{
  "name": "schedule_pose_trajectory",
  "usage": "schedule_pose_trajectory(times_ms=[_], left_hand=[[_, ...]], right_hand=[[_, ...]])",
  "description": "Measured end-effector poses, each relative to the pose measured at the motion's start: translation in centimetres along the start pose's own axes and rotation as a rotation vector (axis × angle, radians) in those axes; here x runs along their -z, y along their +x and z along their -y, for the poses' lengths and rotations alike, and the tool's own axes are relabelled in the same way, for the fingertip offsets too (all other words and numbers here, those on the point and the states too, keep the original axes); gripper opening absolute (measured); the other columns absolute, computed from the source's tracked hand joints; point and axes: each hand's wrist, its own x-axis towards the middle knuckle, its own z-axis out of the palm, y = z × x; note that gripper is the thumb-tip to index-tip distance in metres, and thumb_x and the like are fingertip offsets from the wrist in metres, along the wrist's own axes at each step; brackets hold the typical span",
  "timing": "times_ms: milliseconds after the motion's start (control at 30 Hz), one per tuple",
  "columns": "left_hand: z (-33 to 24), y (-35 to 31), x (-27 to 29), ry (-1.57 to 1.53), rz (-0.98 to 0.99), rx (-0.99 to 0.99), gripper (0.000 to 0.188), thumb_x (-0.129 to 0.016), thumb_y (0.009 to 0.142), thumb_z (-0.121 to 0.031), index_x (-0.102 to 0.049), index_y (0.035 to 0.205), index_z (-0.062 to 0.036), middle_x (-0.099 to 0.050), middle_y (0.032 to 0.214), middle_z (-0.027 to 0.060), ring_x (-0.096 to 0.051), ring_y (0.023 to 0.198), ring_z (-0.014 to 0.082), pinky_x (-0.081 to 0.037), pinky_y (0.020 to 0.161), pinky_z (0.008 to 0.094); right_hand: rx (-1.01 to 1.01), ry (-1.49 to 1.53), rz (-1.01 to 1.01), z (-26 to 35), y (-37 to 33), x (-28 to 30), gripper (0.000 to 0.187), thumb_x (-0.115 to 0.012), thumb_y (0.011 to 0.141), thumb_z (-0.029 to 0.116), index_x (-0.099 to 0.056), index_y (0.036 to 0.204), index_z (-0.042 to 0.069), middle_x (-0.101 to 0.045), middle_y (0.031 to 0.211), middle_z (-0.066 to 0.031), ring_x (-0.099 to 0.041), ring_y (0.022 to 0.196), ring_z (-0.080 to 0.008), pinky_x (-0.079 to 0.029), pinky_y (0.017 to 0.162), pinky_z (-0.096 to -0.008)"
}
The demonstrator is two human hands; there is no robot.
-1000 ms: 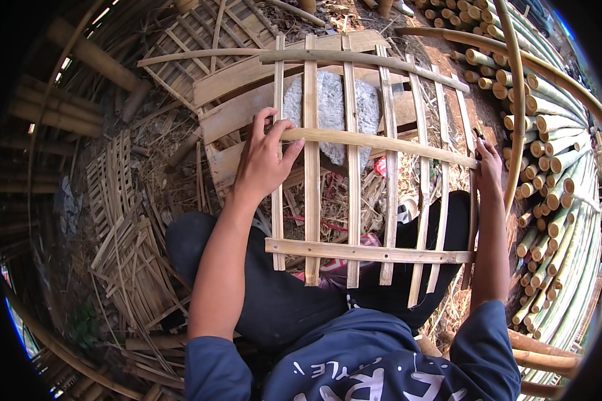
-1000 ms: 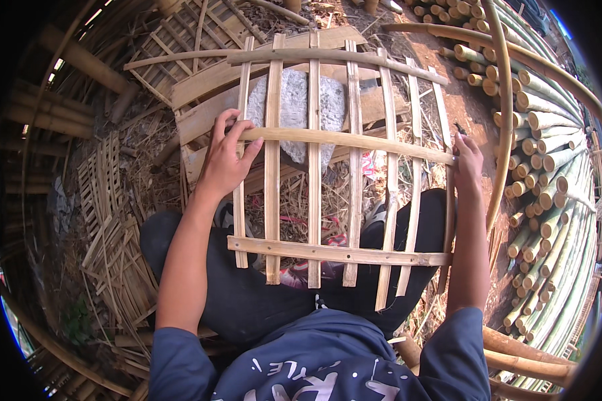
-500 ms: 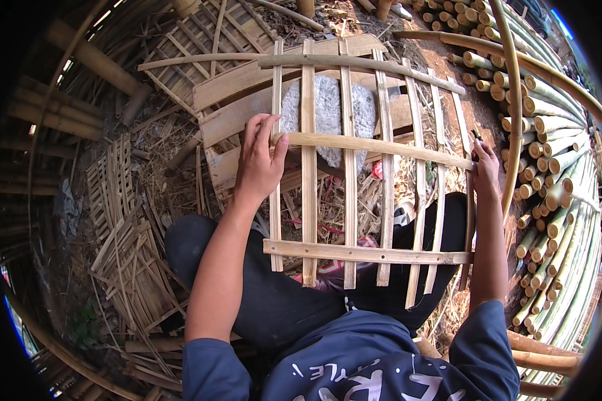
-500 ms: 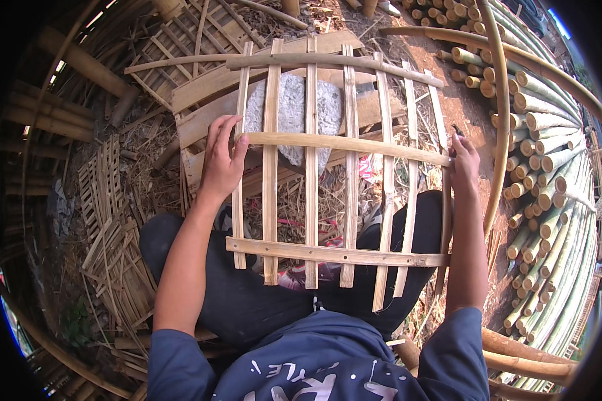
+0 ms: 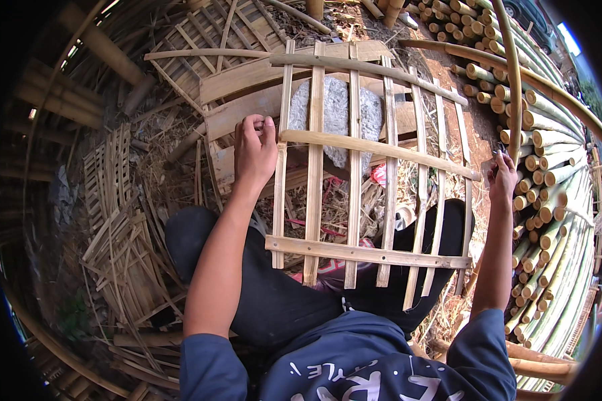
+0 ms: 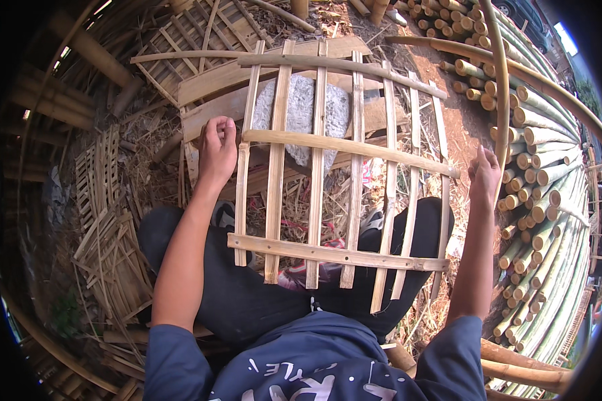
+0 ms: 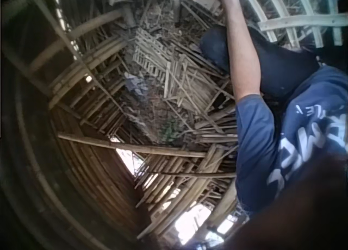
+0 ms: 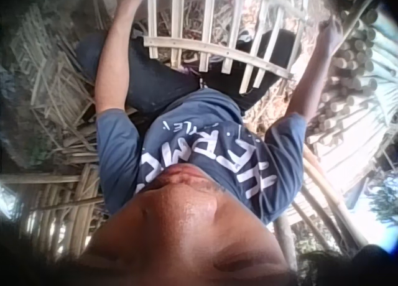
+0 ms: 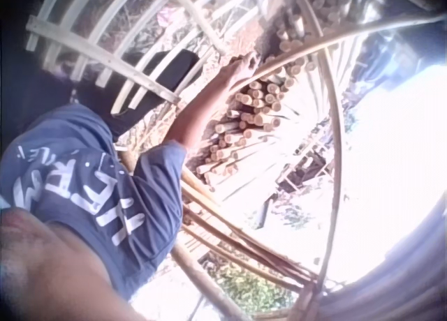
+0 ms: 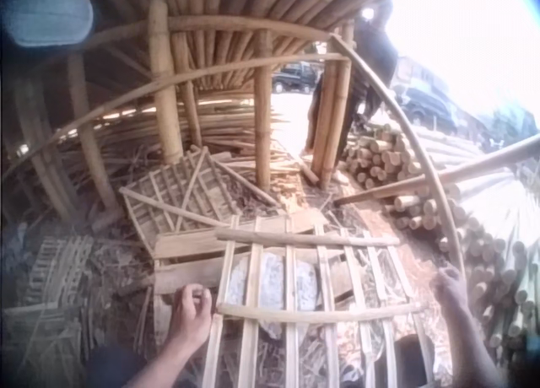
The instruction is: The person constructs a bamboo lattice by placing thin bamboo strips onto a wooden frame and securing them with nails using a hammer.
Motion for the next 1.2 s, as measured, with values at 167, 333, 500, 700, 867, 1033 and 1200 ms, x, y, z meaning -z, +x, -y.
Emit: schedule_pose_trajectory(times_ms=[167,333,500,700,867,1033,1200], left_hand=[[-1.2,-0.3,1.0,0.009,-0.088,-0.087,0.037,-0.052,0.104,-0.032,-0.054,0.121,0.0009,-0.058,0.115,0.0192,-0.063,0.101,0.0299,-0.051,0.089,0.0422],[-4.1,-1.1,1.8,-0.114,-0.085,-0.136,0.029,-0.053,0.104,-0.023,-0.055,0.123,-0.0007,-0.059,0.114,0.0175,-0.061,0.105,0.0303,-0.05,0.091,0.0417],[-4.3,-1.7,2.3,-0.011,-0.162,-0.315,0.027,-0.057,0.101,-0.018,-0.057,0.122,-0.0013,-0.061,0.111,0.0152,-0.062,0.104,0.0271,-0.053,0.085,0.0391],[-7.1,-2.9,3.4,-0.124,-0.066,-0.341,0.021,-0.06,0.097,-0.013,-0.063,0.115,-0.0031,-0.065,0.107,0.0109,-0.065,0.096,0.0223,-0.053,0.075,0.0328],[-9.0,-4.6,3.4,-0.175,0.219,-0.447,0.013,-0.066,0.091,-0.007,-0.067,0.103,-0.0036,-0.069,0.096,0.0057,-0.067,0.086,0.017,-0.05,0.07,0.0294],[-10.0,-6.3,3.1,-0.322,0.382,-0.433,0.019,-0.073,0.086,-0.008,-0.069,0.105,-0.0056,-0.072,0.101,0.0051,-0.068,0.093,0.0168,-0.05,0.075,0.0296],[-9.5,-7.0,3.8,-0.443,0.499,-0.347,0.026,-0.079,0.081,-0.005,-0.07,0.104,-0.0031,-0.075,0.101,0.0064,-0.07,0.097,0.0159,-0.053,0.086,0.0311]], right_hand=[[0.207,-0.001,-0.004,1.7,-1.9,-0.5,0.012,-0.074,0.093,0.018,-0.066,0.095,0.008,-0.048,0.069,0.007,-0.039,0.053,-0.0026,-0.029,0.048,-0.0201],[0.311,-0.109,0.135,5.1,-6.9,-2.7,0.009,-0.075,0.094,0.018,-0.069,0.098,0.012,-0.052,0.073,0.0096,-0.043,0.062,-0.0003,-0.034,0.059,-0.0182],[0.419,-0.187,0.422,7.6,-11.6,-5.9,0.014,-0.071,0.096,0.016,-0.067,0.095,0.003,-0.057,0.077,0.0054,-0.046,0.068,-0.0018,-0.036,0.062,-0.0206],[0.478,-0.24,0.596,8.4,-16.7,-8.8,0.009,-0.072,0.094,0.01,-0.066,0.092,0.003,-0.056,0.074,0.0071,-0.045,0.067,0.0003,-0.033,0.059,-0.0188],[0.496,-0.285,0.79,8.4,-20.1,-12.3,0.011,-0.073,0.092,0.01,-0.067,0.092,0.001,-0.055,0.07,0.0049,-0.045,0.065,-0.0023,-0.036,0.059,-0.0218],[0.528,-0.332,0.912,7.5,-23.3,-15.0,0.011,-0.073,0.091,0.009,-0.067,0.091,0.0,-0.059,0.071,-0.0024,-0.048,0.064,-0.007,-0.04,0.06,-0.026],[0.573,-0.432,0.99,6.7,-25.4,-17.0,0.01,-0.075,0.088,0.008,-0.068,0.09,0.002,-0.063,0.074,-0.0081,-0.054,0.067,-0.0165,-0.046,0.066,-0.0326]])
